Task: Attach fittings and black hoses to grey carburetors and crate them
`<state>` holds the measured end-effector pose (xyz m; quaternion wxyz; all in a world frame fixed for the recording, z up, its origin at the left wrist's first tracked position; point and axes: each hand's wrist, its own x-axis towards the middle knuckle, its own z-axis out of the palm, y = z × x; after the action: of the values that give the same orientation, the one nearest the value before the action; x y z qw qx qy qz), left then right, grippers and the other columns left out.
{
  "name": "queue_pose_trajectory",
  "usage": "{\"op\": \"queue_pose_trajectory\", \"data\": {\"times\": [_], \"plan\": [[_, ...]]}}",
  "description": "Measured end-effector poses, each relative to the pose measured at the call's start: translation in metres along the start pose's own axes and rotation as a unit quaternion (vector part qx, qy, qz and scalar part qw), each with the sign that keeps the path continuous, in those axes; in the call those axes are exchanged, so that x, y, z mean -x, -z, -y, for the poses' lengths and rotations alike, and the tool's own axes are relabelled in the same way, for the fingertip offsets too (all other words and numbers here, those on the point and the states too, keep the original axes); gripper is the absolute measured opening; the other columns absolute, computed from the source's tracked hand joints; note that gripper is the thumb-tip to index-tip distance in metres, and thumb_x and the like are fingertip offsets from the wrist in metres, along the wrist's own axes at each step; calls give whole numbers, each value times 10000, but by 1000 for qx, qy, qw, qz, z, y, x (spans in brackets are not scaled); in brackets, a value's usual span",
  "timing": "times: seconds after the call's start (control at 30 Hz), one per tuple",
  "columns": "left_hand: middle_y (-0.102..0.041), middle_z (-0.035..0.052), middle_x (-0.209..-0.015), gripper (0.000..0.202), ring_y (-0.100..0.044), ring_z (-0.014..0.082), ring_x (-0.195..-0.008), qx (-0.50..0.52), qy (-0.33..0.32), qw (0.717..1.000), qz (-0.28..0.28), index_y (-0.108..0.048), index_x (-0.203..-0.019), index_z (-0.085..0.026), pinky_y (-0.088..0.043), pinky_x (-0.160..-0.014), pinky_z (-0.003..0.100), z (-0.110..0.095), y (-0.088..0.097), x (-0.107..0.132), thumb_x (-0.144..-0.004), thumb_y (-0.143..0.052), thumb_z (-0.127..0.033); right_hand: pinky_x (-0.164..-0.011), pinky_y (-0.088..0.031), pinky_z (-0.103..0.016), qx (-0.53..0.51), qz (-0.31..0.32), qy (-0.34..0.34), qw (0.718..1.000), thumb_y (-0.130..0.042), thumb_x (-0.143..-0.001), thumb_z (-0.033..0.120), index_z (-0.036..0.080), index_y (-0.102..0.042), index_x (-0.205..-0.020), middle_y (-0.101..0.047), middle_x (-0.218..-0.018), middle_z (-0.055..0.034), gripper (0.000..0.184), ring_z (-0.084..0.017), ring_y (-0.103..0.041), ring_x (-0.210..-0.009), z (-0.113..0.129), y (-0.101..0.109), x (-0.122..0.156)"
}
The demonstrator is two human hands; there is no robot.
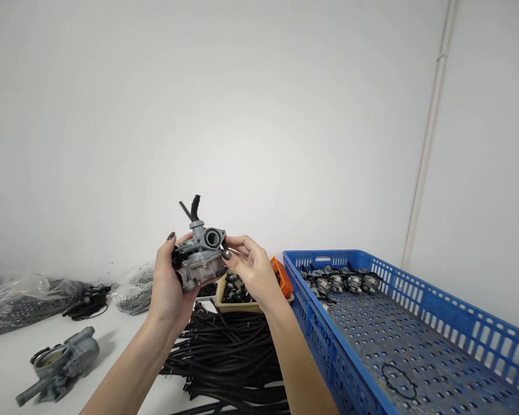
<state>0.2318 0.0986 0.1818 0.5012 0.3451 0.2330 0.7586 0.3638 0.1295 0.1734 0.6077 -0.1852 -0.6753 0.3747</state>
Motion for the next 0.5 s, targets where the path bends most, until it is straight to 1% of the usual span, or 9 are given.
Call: {"op": "queue_pose_trajectory", "data": {"times": [0.1, 0.17, 0.23, 0.3, 0.37, 0.43, 0.5], "plan": [[-729, 60, -921, 470, -700, 208, -710, 10, 11, 1000, 2, -658, -1112, -223, -571, -606, 314, -2, 1, -1, -910, -429, -581, -942, -550, -445, -56, -1, 8, 998, -794, -726, 524, 277, -547, -1298, -700, -1238, -107, 671, -265, -667, -1117, 1, -4, 1], [-740, 73, -885, 523, -709, 226, -714, 17, 37, 999, 13, -668, -1123, -209, -568, -603, 324, -4, 2, -2, -925, -368, -588, -945, -549, -447, -66, 17, 11, 998, -798, -715, 532, 287, -484, -1386, -656, -1311, -119, 781, -273, -651, -1145, 2, -6, 3], [-740, 77, -812, 549, -706, 232, -670, 17, 70, 997, 21, -683, -1105, -189, -553, -553, 311, -6, 3, -4, -923, -357, -592, -970, -535, -450, -76, 50, 9, 996, -799, -722, 516, 291, -447, -1432, -610, -1373, -122, 824, -276, -637, -1169, 5, -6, 4], [-724, 70, -717, 543, -681, 223, -577, 6, 107, 994, 27, -696, -1059, -173, -525, -485, 296, -6, 5, -6, -916, -381, -592, -984, -525, -455, -85, 73, 5, 994, -810, -720, 489, 293, -399, -1474, -587, -1397, -122, 881, -281, -625, -1187, 8, -4, 6], [-700, 54, -642, 507, -642, 204, -488, -1, 149, 988, 38, -701, -1007, -169, -499, -436, 284, -6, 7, -8, -914, -418, -579, -955, -542, -458, -91, 88, 1, 992, -825, -699, 478, 289, -355, -1505, -585, -1393, -126, 952, -295, -620, -1193, 10, -3, 7], [-688, 33, -614, 442, -621, 179, -452, 12, 182, 982, 52, -701, -989, -176, -485, -422, 262, -5, 8, -8, -922, -462, -541, -902, -568, -464, -99, 102, -3, 990, -836, -681, 481, 293, -306, -1529, -588, -1383, -131, 1017, -309, -620, -1191, 11, -2, 8], [-689, 28, -616, 406, -630, 165, -467, 33, 198, 978, 61, -702, -987, -176, -488, -439, 243, -3, 9, -9, -937, -478, -511, -884, -573, -475, -108, 111, 2, 988, -858, -646, 483, 303, -289, -1534, -588, -1378, -134, 1070, -315, -624, -1187, 11, -2, 8]]}}
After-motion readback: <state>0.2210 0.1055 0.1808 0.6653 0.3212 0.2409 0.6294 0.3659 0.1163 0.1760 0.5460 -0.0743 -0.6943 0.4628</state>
